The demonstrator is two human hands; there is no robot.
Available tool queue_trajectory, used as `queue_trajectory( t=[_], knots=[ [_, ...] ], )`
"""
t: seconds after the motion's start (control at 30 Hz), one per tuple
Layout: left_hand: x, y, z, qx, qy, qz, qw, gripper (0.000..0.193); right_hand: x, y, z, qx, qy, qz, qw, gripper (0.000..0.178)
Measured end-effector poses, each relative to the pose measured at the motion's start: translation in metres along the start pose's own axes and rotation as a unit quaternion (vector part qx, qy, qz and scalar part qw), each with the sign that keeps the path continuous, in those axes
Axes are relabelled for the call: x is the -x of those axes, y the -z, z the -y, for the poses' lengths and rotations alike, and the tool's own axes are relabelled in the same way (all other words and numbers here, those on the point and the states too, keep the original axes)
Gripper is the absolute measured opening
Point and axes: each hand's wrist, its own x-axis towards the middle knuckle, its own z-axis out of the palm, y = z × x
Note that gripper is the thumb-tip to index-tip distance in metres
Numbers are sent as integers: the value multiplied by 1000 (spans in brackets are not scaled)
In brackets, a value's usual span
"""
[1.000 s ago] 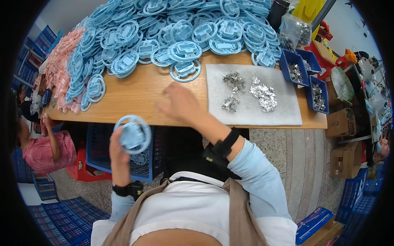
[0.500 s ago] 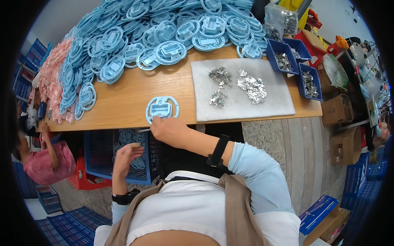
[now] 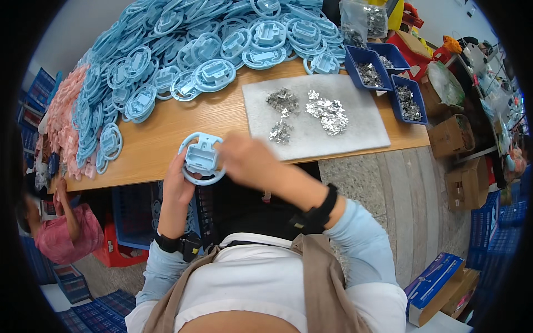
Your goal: Manually assembling small metal pins or screws into a circular blue plastic housing unit.
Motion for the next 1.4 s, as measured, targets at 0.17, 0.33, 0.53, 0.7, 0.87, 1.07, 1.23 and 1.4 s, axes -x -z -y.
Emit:
queue_trajectory(
  t=[0.17,0.33,0.53,0.7,0.87,1.07,1.23,1.4],
  knots=[
    [-17,-6,-3,29,77,1,997,25,20,69,-77,139,-201,13,970,12],
    [-40,-13,-7,-118,48,47,991,22,13,78,-78,96,-345,43,933,18],
    [-77,-9,-6,-337,-206,39,918,29,9,63,-75,80,-376,57,921,16],
    [-62,-44,-24,-509,-420,59,749,25,2,71,-75,30,-389,36,920,15],
    [-59,-74,-13,-497,-356,135,780,18,6,63,-82,76,-344,53,934,13],
    [-58,-79,-13,-560,-331,176,739,19,8,64,-74,130,-260,-5,957,12],
    [-57,-82,-8,-552,-300,164,760,20,10,57,-85,181,-184,33,966,9],
    [-62,-79,-4,-480,-146,176,847,27,-4,65,-64,-33,-136,-2,990,9]
  ],
)
